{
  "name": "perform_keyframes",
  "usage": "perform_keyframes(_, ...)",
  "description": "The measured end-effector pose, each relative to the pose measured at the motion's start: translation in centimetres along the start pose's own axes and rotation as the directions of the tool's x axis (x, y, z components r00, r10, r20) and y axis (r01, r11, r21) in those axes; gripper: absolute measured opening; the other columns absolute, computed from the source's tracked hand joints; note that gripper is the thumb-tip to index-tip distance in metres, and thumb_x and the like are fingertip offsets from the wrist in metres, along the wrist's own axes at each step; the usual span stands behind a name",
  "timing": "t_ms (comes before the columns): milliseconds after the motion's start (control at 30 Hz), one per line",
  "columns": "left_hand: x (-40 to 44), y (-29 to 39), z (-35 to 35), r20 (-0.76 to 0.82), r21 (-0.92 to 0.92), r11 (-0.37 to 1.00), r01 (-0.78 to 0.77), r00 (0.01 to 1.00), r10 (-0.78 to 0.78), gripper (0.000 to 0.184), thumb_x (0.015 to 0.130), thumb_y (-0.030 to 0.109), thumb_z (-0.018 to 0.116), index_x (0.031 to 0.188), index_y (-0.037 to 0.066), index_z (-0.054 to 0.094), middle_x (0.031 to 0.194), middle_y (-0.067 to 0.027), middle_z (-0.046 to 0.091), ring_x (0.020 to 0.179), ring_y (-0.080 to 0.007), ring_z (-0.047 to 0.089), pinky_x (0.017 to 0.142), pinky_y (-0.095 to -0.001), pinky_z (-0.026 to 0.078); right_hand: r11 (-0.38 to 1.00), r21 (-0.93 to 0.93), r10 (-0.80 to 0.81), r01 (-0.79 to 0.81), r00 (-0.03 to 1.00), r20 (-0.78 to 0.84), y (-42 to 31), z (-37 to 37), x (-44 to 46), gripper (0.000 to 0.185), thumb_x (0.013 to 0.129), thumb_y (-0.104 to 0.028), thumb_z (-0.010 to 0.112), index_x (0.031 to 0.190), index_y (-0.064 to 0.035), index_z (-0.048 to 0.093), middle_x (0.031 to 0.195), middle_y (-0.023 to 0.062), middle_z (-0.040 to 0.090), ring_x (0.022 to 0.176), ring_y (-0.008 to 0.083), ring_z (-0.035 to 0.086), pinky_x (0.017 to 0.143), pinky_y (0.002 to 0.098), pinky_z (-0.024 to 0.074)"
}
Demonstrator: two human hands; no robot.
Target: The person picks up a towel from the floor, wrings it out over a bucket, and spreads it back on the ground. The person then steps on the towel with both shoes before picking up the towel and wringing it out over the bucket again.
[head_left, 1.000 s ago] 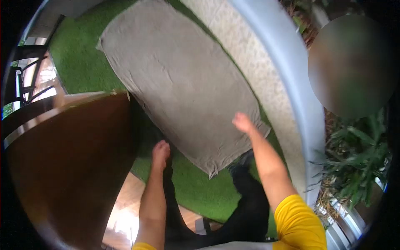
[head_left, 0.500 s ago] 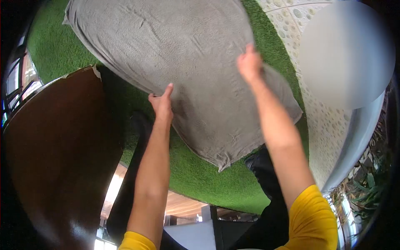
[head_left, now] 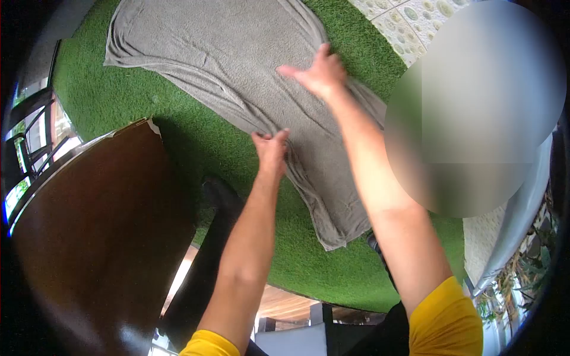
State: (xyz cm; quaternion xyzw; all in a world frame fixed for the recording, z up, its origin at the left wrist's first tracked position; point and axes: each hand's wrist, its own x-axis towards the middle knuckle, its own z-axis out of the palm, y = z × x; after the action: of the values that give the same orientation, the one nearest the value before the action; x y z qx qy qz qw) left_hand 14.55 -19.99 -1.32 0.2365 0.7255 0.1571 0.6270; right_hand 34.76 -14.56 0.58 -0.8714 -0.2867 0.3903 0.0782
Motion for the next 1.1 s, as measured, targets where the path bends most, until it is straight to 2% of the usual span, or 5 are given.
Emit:
perform_keyframes(100, -3.5, -1.8, 2.9, 0.402, -0.057, 0.985, -0.163, 0.899, 0.172, 0.034, 0.083, 0.006, 0.064, 0.114, 0.007, 0.049, 0.085, -0.0030, 0.057, 0.074, -0.0170, 0.055, 0.058, -0.0275, 0.044, 0.962, -0.118, -0.247, 0.247, 0.969, 0.015, -2.9, 8.3, -5.7, 0.114, 0.070, -0.062, 0.068, 0.145, 0.0011, 0.010, 0.135, 0.0310, 0.040, 0.124, 0.0392, 0.044, 0.106, 0.0519, 0.0309)
perform_keyframes(233, -9.2, -9.9, -1.3, 0.807, -0.089, 0.970, 0.227, 0.587, -0.063, 0.048, 0.086, 0.020, 0.064, 0.128, 0.006, 0.045, 0.116, -0.0080, 0.053, 0.103, -0.0199, 0.050, 0.090, -0.0347, 0.042, 0.992, 0.057, -0.119, 0.109, 0.967, 0.224, -2.6, 10.4, -8.1, 0.048, 0.079, -0.015, 0.061, 0.124, -0.0014, 0.049, 0.098, 0.0247, 0.065, 0.094, 0.0395, 0.063, 0.087, 0.0500, 0.0474)
perform_keyframes(400, -22.7, -4.0, -9.3, 0.505, 0.640, 0.738, -0.215, 0.842, -0.192, 0.059, 0.079, 0.026, 0.066, 0.129, 0.000, 0.049, 0.135, -0.0231, 0.044, 0.125, -0.0315, 0.043, 0.103, -0.0350, 0.035, 0.997, 0.073, 0.001, -0.027, 0.940, 0.340, 3.4, 8.9, -16.8, 0.032, 0.070, -0.017, 0.068, 0.097, -0.0004, 0.065, 0.105, 0.0249, 0.063, 0.098, 0.0387, 0.062, 0.083, 0.0444, 0.0503)
perform_keyframes(633, -35.0, 6.5, -18.4, 0.491, 0.396, 0.917, 0.049, 0.833, -0.256, 0.031, 0.085, 0.014, 0.064, 0.113, 0.001, 0.062, 0.095, -0.0059, 0.066, 0.080, -0.0123, 0.060, 0.071, -0.0266, 0.049, 0.924, 0.290, 0.181, -0.249, 0.953, 0.241, 6.8, -11.4, -40.9, 0.034, 0.066, -0.021, 0.064, 0.092, 0.0009, 0.065, 0.088, 0.0231, 0.065, 0.085, 0.0326, 0.064, 0.076, 0.0391, 0.0497)
perform_keyframes(1100, -61.6, 15.6, -31.1, 0.607, 0.343, 0.813, -0.470, 0.771, 0.190, 0.034, 0.086, 0.010, 0.061, 0.117, -0.001, 0.055, 0.097, -0.0051, 0.061, 0.076, -0.0103, 0.057, 0.064, -0.0227, 0.046, 0.809, 0.498, 0.427, -0.312, 0.895, -0.132, 29.9, -27.8, -87.3, 0.043, 0.061, -0.031, 0.073, 0.092, -0.0015, 0.067, 0.088, 0.0167, 0.068, 0.081, 0.0252, 0.064, 0.071, 0.0379, 0.0492)
